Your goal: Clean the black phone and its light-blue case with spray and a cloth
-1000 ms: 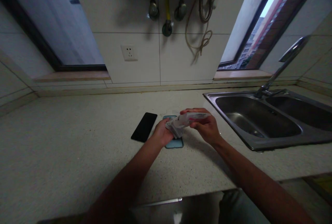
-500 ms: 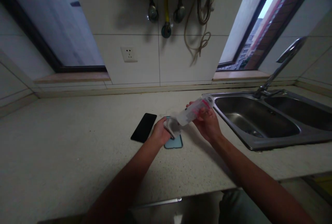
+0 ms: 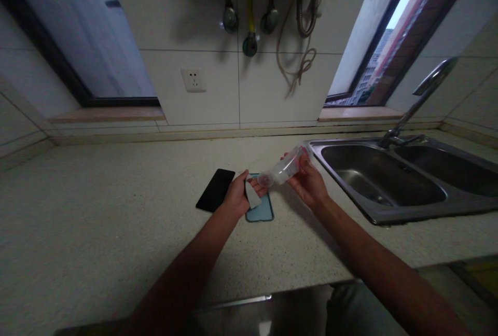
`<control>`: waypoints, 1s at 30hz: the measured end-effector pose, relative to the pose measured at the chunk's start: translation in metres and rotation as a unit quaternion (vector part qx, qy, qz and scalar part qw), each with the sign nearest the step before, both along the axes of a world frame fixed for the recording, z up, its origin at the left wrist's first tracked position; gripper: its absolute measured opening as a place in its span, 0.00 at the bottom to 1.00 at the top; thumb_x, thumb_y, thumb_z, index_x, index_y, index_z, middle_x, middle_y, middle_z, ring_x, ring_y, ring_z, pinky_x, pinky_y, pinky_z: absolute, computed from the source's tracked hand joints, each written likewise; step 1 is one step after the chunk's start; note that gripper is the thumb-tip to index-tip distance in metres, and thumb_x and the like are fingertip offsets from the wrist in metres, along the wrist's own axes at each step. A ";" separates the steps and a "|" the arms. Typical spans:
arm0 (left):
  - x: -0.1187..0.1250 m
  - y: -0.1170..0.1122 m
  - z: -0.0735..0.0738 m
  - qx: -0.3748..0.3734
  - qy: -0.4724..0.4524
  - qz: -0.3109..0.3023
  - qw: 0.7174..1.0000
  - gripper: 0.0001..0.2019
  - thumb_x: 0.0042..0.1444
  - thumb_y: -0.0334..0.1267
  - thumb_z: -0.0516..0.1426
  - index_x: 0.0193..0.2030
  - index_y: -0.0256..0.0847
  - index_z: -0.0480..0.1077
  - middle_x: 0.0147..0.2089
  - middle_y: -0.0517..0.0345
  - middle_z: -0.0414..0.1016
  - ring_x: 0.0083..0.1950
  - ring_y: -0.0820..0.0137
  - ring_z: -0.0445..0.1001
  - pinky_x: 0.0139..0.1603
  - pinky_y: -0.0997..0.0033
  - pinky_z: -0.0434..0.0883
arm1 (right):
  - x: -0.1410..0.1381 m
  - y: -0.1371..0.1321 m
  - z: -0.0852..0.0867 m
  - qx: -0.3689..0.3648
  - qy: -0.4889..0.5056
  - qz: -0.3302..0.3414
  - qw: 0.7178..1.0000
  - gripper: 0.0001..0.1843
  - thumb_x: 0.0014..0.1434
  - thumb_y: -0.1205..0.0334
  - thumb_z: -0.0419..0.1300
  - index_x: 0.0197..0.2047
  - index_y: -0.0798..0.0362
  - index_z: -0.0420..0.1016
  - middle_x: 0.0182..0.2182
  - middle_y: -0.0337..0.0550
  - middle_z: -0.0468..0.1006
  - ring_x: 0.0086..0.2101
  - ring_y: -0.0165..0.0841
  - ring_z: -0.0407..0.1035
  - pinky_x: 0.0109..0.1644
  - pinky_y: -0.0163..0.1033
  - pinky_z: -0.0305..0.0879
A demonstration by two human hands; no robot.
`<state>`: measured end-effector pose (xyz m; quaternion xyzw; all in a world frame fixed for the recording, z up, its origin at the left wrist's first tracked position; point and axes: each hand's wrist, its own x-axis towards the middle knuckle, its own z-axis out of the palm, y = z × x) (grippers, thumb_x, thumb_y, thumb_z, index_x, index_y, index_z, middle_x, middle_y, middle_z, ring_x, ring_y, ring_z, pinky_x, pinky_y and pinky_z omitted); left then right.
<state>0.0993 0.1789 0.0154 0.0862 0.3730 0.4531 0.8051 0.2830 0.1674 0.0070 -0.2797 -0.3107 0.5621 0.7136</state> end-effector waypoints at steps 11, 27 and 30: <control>0.008 -0.013 0.009 0.010 -0.009 -0.008 1.000 0.12 0.68 0.39 0.49 0.44 0.32 0.69 0.42 0.37 0.79 0.44 0.59 0.81 0.47 0.62 0.78 | -0.020 -0.012 -0.008 0.094 -0.179 -0.137 0.970 0.22 0.48 0.56 0.75 0.46 0.47 0.76 0.45 0.42 0.82 0.47 0.36 0.76 0.56 0.44 0.72; 0.014 -0.021 0.012 0.043 -0.005 0.028 0.999 0.11 0.66 0.32 0.53 0.30 0.36 0.67 0.26 0.55 0.72 0.26 0.72 0.75 0.46 0.65 0.78 | -0.021 -0.028 -0.007 0.188 -0.308 -0.137 0.923 0.21 0.48 0.62 0.75 0.46 0.44 0.79 0.47 0.43 0.81 0.50 0.41 0.75 0.60 0.50 0.69; 0.014 -0.019 0.014 0.054 0.022 0.029 0.998 0.09 0.67 0.34 0.53 0.34 0.37 0.66 0.28 0.51 0.75 0.30 0.67 0.79 0.45 0.62 0.78 | -0.015 -0.018 -0.008 0.155 -0.302 -0.158 0.927 0.21 0.50 0.55 0.74 0.47 0.47 0.78 0.46 0.46 0.82 0.48 0.41 0.77 0.58 0.52 0.71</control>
